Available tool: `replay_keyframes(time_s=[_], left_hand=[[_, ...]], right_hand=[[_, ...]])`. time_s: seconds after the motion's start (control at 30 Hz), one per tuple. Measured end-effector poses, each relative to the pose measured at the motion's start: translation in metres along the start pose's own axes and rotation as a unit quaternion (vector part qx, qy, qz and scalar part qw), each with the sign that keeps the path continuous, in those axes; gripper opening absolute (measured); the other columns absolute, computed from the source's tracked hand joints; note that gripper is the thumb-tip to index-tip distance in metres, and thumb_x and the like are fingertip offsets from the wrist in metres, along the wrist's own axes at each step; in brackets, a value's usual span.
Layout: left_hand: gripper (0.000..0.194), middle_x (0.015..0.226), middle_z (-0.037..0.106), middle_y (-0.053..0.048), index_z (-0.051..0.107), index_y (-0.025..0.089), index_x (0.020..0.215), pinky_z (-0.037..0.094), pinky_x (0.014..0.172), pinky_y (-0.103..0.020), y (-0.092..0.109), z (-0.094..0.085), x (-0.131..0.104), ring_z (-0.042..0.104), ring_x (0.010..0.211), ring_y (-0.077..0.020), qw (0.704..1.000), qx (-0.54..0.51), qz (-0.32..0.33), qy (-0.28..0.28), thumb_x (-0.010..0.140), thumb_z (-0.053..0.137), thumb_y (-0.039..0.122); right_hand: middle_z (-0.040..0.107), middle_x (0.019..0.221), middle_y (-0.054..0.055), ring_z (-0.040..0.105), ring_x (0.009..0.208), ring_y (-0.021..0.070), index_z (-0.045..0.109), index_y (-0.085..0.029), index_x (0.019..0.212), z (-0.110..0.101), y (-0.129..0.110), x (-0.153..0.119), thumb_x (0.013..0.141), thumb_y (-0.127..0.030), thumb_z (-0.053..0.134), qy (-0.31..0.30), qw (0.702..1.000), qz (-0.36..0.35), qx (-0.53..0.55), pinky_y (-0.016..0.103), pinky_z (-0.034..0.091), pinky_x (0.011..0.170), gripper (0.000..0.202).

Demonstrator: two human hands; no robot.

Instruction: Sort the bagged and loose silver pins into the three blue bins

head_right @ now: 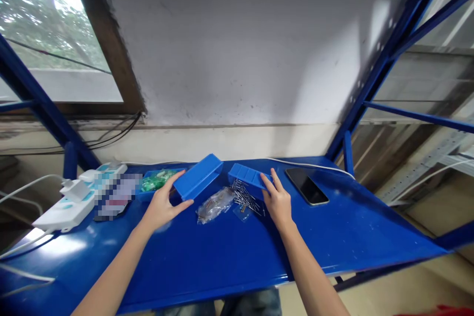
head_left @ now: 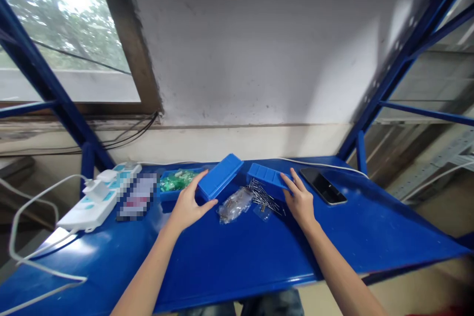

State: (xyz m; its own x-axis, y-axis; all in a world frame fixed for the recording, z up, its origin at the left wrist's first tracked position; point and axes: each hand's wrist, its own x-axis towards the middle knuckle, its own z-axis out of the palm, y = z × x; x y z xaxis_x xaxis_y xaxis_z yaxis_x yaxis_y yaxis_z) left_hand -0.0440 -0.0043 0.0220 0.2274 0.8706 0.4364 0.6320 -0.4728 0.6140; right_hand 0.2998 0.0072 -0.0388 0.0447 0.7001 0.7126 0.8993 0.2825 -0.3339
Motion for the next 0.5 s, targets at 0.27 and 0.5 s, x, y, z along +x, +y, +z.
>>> replay_keyframes(time_s=[0.27, 0.5], left_hand=[[0.074, 0.137, 0.047, -0.013, 0.032, 0.023, 0.138, 0.041, 0.098, -0.045, -0.002, 0.005, 0.063, 0.049, 0.122, -0.0304, 0.996, 0.006, 0.010, -0.089, 0.075, 0.065, 0.041], [0.078, 0.145, 0.032, -0.022, 0.021, 0.012, 0.143, 0.031, 0.107, -0.045, -0.023, 0.039, 0.110, 0.034, 0.133, -0.0319, 0.987, -0.017, -0.156, -0.022, 0.083, 0.051, 0.050]], right_hand=[[0.040, 0.143, 0.004, 0.053, 0.119, 0.0206, 0.056, -0.028, 0.125, 0.002, 0.007, 0.001, 0.086, -0.019, 0.042, -0.005, 1.000, 0.003, 0.011, 0.035, 0.048, 0.097, 0.042], [0.059, 0.124, 0.007, 0.057, 0.112, 0.0223, 0.054, -0.023, 0.127, 0.004, 0.033, 0.052, 0.083, -0.024, 0.043, 0.008, 0.994, 0.101, 0.041, 0.038, 0.046, 0.096, 0.046]])
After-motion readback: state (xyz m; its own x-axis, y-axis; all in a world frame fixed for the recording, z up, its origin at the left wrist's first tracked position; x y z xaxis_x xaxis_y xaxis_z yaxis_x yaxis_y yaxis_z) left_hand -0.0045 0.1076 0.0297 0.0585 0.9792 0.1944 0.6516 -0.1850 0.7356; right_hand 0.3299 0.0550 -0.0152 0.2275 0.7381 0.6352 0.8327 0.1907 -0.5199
